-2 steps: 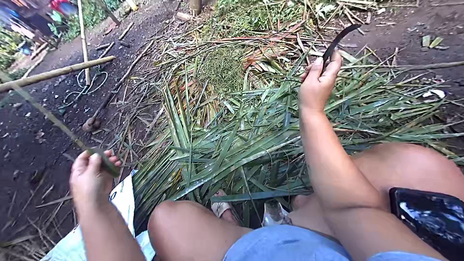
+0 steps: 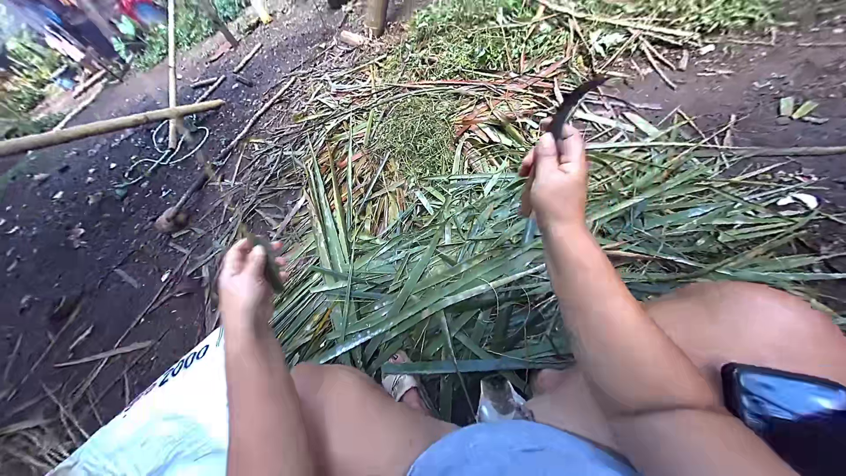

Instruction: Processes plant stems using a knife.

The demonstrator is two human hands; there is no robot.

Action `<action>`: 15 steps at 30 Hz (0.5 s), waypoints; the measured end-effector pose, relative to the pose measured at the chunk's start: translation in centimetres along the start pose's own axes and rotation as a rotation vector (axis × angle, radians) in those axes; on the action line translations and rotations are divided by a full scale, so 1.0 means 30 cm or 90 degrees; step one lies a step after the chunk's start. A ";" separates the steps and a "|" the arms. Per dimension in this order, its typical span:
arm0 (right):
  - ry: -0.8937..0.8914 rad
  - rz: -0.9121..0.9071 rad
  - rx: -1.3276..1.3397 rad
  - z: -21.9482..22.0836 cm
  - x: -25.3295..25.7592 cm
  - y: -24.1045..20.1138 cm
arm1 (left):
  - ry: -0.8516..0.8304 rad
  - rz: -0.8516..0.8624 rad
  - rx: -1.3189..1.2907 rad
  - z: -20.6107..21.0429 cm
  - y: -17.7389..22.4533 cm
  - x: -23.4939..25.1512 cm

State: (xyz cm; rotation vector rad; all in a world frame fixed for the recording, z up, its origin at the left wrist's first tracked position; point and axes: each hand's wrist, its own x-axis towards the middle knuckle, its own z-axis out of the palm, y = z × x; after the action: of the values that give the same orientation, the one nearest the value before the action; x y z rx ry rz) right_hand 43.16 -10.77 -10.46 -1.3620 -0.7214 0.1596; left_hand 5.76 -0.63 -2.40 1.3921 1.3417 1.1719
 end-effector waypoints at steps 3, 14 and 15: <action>-0.269 0.088 0.023 0.047 -0.157 -0.055 | -0.076 -0.057 -0.007 0.237 -0.071 -0.040; -0.527 0.116 -0.008 0.163 -0.308 -0.024 | -0.307 -0.024 0.176 0.394 -0.151 -0.154; -0.538 0.109 -0.011 0.172 -0.312 -0.020 | -0.314 -0.019 0.190 0.394 -0.152 -0.156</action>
State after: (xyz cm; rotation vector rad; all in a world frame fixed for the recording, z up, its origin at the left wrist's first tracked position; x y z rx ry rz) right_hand 32.83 -11.32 -13.28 -1.3566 -1.2993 0.9022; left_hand 16.51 -4.70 -9.49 1.7272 1.1983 0.5621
